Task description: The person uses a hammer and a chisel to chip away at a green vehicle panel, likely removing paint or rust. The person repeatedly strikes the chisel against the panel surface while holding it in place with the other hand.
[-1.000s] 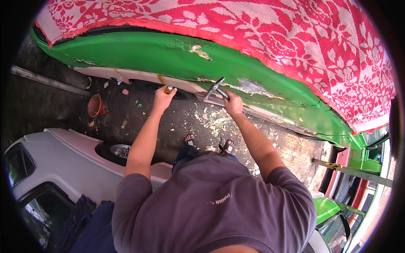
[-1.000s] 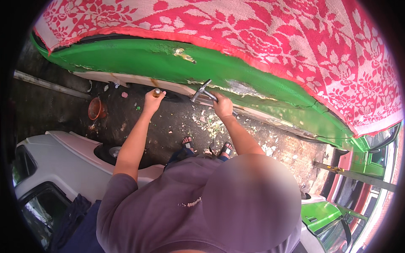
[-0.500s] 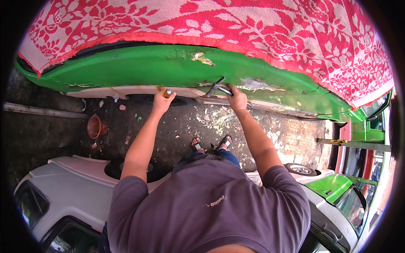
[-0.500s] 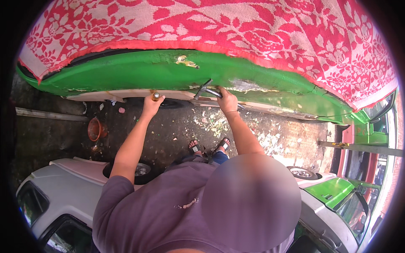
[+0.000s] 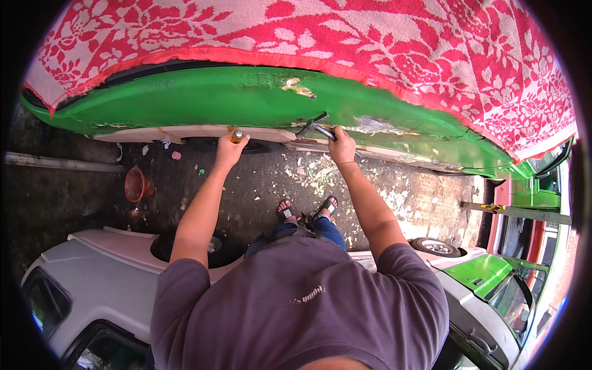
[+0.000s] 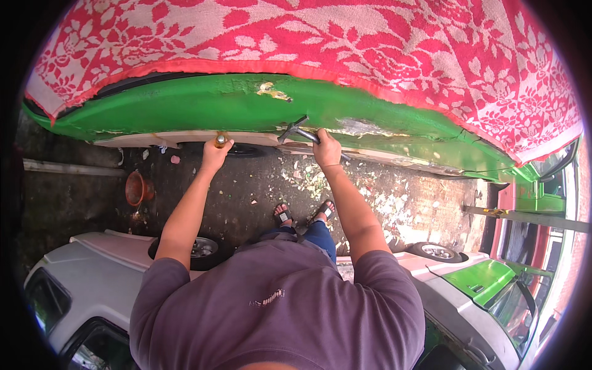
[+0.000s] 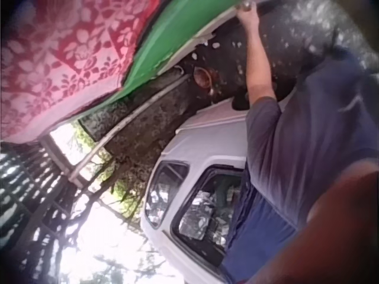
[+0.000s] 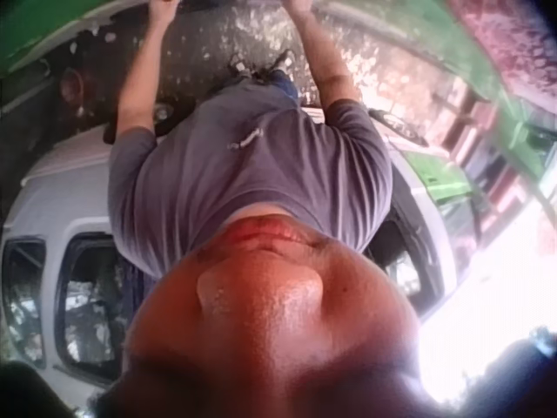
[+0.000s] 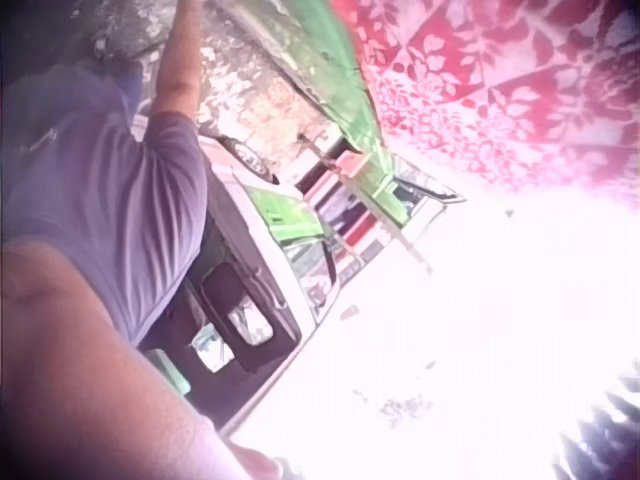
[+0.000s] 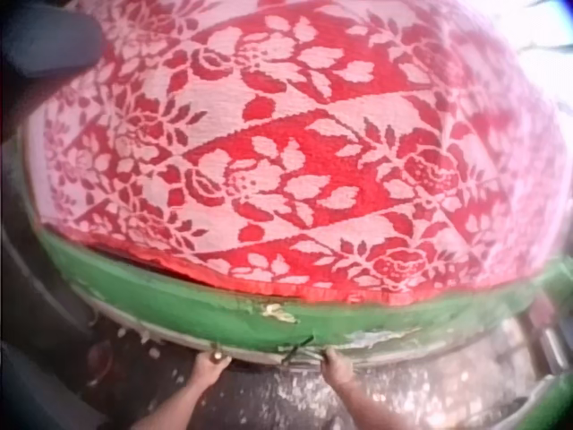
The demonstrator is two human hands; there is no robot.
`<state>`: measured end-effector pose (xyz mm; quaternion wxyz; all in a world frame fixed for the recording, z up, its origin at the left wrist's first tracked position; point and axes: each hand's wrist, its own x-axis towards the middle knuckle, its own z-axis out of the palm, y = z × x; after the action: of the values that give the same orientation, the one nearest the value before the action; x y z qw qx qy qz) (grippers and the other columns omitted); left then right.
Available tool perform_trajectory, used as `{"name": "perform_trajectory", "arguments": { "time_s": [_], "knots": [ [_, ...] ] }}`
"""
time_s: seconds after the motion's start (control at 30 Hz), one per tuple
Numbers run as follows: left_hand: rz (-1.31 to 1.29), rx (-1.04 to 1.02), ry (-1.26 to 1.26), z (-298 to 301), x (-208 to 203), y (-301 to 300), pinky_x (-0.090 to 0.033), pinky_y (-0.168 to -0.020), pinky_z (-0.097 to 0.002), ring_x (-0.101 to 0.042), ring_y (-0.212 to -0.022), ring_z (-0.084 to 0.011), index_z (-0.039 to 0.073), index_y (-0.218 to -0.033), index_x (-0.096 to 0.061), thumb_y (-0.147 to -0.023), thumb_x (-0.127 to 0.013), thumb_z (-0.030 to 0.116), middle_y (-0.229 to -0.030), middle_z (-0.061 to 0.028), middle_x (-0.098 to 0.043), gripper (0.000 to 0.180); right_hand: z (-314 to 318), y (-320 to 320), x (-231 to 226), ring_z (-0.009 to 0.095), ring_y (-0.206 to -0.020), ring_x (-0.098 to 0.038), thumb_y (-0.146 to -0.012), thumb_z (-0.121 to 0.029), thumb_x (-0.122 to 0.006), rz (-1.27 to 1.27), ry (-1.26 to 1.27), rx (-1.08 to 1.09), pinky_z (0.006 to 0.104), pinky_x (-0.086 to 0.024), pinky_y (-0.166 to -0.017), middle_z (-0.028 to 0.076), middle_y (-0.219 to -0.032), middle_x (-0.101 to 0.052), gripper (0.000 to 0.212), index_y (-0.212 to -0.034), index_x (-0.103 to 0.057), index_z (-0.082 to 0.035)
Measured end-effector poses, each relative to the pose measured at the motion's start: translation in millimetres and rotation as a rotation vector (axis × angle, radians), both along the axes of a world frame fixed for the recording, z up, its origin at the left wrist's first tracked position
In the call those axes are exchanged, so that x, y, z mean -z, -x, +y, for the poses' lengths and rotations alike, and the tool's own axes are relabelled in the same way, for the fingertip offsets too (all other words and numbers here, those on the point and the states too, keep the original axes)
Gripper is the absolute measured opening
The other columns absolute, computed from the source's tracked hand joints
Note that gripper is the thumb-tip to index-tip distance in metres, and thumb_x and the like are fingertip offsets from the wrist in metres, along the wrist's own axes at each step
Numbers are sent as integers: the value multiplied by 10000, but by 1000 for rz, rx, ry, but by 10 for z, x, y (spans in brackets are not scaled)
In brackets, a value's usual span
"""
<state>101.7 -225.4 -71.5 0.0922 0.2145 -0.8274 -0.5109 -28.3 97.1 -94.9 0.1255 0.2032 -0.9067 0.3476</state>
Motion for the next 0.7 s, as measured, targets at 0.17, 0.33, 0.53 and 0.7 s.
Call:
{"name": "perform_trajectory", "arguments": {
  "time_s": [0.17,0.33,0.53,0.7],
  "knots": [
    [53,-24,-41,-25,-97,70,-402,-572,-314,-422,-581,-111,-19,-742,-547,-836,-695,167,-604,-29,-518,256,-20,-97,86,381,-696,-606,-761,-76,-645,-21,-11,-55,486,-474,-596,137,-774,-617,153,-826,-507,-90],
    [6,-42,-28,-99,-160,10,-399,-569,-306,-426,-589,-99,-22,-749,-555,-839,-691,169,-608,-25,-523,251,-154,-438,218,393,-715,-613,-773,-88,-659,-102,45,9,484,-481,-602,143,-814,-637,158,-860,-528,-88],
    [-3,-2,-19,-129,-210,-10,-407,-578,-309,-429,-593,-101,-24,-744,-554,-837,-693,171,-614,-20,-513,257,39,-359,3,378,-724,-627,-801,-133,-677,-164,57,87,467,-476,-603,140,-815,-648,157,-924,-578,-129],
    [22,78,-104,16,-84,115,-406,-586,-308,-432,-602,-106,-13,-728,-539,-835,-699,170,-623,-14,-505,266,264,-307,-266,326,-698,-642,-763,-103,-665,-31,-21,-64,420,-516,-600,86,-803,-661,245,-995,-622,-170]
  ]
}}
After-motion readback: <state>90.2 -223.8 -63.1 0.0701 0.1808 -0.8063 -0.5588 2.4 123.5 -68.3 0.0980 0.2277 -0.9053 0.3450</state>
